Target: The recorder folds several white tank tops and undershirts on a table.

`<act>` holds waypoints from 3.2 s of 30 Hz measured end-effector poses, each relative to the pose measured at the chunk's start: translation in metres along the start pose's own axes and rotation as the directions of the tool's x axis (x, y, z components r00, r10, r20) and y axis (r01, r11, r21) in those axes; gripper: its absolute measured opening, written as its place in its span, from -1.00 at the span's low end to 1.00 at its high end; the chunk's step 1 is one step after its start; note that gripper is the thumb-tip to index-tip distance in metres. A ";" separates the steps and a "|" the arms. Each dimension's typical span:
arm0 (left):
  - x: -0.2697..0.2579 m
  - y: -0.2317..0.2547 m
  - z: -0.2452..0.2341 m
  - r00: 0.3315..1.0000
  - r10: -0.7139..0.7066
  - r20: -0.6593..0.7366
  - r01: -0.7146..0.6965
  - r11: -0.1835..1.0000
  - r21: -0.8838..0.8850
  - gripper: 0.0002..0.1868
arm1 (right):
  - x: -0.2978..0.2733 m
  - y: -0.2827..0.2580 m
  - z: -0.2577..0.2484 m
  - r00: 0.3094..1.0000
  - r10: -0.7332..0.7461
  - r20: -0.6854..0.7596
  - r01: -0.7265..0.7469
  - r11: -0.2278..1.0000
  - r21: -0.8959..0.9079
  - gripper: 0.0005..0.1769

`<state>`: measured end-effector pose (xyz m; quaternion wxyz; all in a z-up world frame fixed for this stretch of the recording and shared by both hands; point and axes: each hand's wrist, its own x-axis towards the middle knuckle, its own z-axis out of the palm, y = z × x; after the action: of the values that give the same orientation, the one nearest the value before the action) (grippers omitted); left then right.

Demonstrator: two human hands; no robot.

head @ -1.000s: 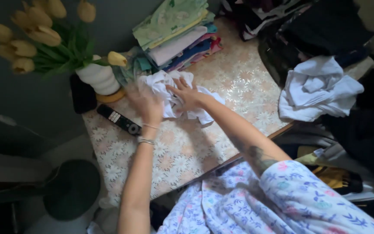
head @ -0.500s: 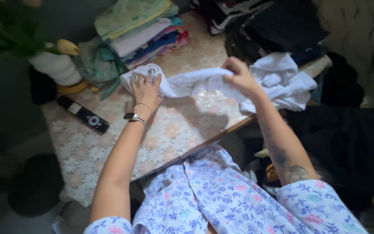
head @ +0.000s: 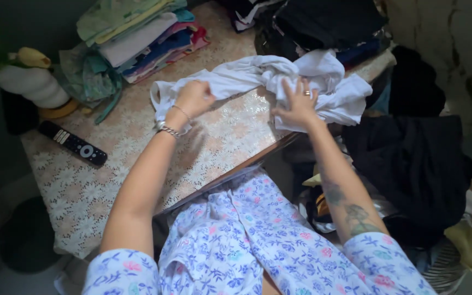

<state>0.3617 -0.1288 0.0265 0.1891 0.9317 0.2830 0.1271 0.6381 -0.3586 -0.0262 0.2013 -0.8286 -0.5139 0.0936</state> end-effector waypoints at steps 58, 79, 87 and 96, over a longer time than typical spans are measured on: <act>0.013 0.074 0.090 0.935 0.135 0.326 0.180 0.611 -0.771 -0.39 | -0.022 0.034 -0.012 0.989 -0.036 -0.142 -0.010 0.952 -0.307 -0.48; 0.027 0.105 0.031 0.993 0.003 0.121 0.119 -0.231 -0.966 -0.39 | -0.072 -0.035 -0.112 0.922 0.387 -0.004 0.075 -0.168 0.983 -0.57; -0.043 0.009 0.072 0.914 -0.292 -0.282 0.156 0.894 -0.421 0.02 | -0.032 -0.076 0.055 0.990 -0.119 -0.072 0.139 0.837 0.530 -0.36; -0.063 -0.039 0.023 0.876 -0.340 -0.343 -0.120 0.535 -0.836 -0.59 | -0.057 -0.134 0.048 0.937 -0.250 0.246 0.265 0.964 -0.031 -0.10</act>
<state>0.2999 -0.1412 -0.0188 0.5445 0.6455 0.2839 0.4541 0.4858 -0.3452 -0.0149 0.1219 -0.7429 -0.6410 0.1493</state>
